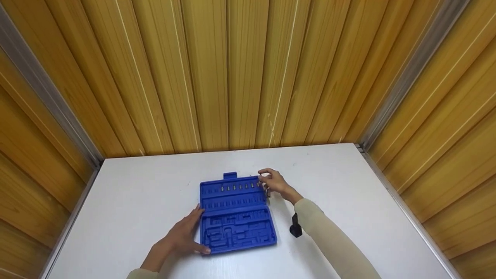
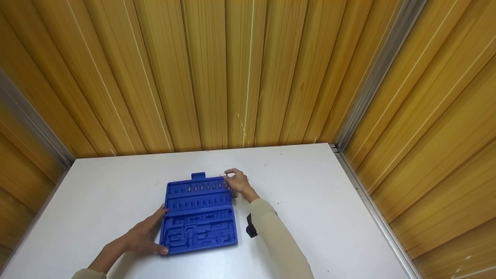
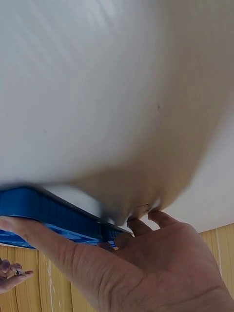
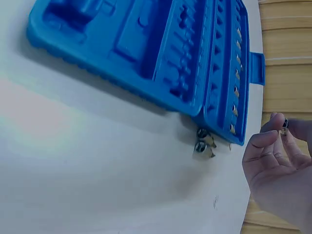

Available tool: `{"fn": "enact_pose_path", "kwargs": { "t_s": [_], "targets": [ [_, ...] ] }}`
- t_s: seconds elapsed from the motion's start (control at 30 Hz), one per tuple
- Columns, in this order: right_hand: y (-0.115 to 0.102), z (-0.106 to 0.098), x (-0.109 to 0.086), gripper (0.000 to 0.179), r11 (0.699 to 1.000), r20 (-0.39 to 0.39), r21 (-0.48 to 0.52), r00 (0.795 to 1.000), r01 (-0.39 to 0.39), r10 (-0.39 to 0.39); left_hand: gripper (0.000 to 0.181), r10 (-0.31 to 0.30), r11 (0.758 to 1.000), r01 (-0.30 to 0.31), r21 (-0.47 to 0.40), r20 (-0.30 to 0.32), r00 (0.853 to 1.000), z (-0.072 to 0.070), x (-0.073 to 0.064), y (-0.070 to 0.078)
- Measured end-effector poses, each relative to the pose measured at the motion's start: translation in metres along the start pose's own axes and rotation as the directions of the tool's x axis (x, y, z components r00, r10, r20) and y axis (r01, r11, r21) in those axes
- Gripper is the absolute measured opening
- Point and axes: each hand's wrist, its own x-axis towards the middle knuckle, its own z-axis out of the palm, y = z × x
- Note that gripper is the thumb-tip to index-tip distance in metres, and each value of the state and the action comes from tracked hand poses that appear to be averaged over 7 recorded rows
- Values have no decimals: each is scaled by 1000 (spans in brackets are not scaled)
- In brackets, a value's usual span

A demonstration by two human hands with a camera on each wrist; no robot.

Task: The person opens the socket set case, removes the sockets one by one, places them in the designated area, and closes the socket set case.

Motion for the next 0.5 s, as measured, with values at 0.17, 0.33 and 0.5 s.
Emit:
{"fn": "enact_pose_path", "kwargs": {
  "t_s": [0.17,0.33,0.5],
  "targets": [
    [4,-14,-5,46,1000,63,7,998,-4,4,134,-7,1000,7,1,2,1000,0,0,0],
    [7,-25,-9,52,1000,109,-7,994,11,-10,134,3,1000,-3,-7,6,1000,0,0,-1],
    [16,-32,-9,50,998,101,-54,994,35,-30,132,6,1000,-6,6,5,1000,0,0,-1]
  ]
}}
